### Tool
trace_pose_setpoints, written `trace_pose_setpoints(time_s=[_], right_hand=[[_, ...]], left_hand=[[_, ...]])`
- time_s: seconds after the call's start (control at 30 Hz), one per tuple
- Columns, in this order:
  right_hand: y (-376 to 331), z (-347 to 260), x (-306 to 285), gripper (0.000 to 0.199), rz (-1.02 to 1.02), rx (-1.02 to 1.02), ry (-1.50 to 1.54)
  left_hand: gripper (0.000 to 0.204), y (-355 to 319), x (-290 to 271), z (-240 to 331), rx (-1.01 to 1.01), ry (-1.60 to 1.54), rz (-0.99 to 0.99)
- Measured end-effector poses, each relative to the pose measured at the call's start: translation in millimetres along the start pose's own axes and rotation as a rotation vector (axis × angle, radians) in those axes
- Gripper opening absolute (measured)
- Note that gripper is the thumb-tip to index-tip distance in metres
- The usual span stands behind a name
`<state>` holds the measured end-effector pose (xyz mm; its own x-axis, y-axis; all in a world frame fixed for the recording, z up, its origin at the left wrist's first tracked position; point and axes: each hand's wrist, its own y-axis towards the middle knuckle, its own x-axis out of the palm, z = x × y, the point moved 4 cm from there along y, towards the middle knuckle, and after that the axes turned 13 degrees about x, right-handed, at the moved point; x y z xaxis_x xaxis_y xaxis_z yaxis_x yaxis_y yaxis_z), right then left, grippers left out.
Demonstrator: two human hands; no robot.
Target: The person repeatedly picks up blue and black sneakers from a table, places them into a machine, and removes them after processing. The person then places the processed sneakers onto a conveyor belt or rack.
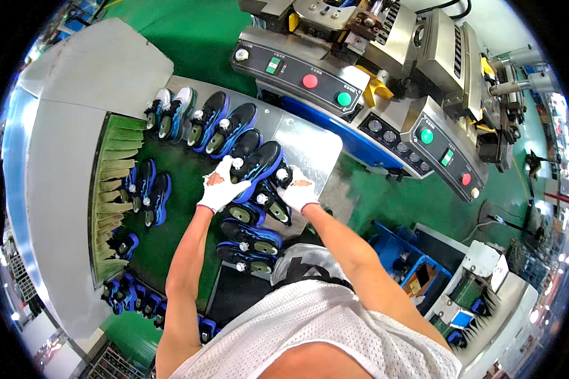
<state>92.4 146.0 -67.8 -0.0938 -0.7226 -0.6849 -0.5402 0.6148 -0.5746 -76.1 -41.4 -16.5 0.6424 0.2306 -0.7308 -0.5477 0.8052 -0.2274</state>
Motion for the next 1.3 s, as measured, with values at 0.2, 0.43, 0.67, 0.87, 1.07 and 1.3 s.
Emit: trace_pose_setpoints(time_s=[0.2, 0.43, 0.67, 0.87, 1.07, 1.3], right_hand=[[-14, 17, -55, 0.079, -0.104, 0.252, 0.135], [-133, 134, -159, 0.038, -0.278, 0.423, 1.141], [-262, 255, -248, 0.023, 0.308, 0.446, 1.714], [-373, 425, -309, 0.033, 1.087, 0.587, 1.657], [-422, 565, -431, 0.034, 1.588, 0.713, 1.539], [-349, 769, -461, 0.055, 1.774, 1.428, 0.932]], left_hand=[[0.073, -28, -18, 23, -0.114, -0.253, 0.263], [0.059, -74, -24, 120, -0.059, -0.622, 0.264], [0.063, -27, 74, 279, 0.291, -0.606, -0.12], [0.061, -17, 192, 475, 0.629, -0.656, -0.493], [0.063, -35, 300, 658, 0.936, -0.354, -0.673], [0.061, -60, 427, 793, 1.353, -0.053, -0.553]])
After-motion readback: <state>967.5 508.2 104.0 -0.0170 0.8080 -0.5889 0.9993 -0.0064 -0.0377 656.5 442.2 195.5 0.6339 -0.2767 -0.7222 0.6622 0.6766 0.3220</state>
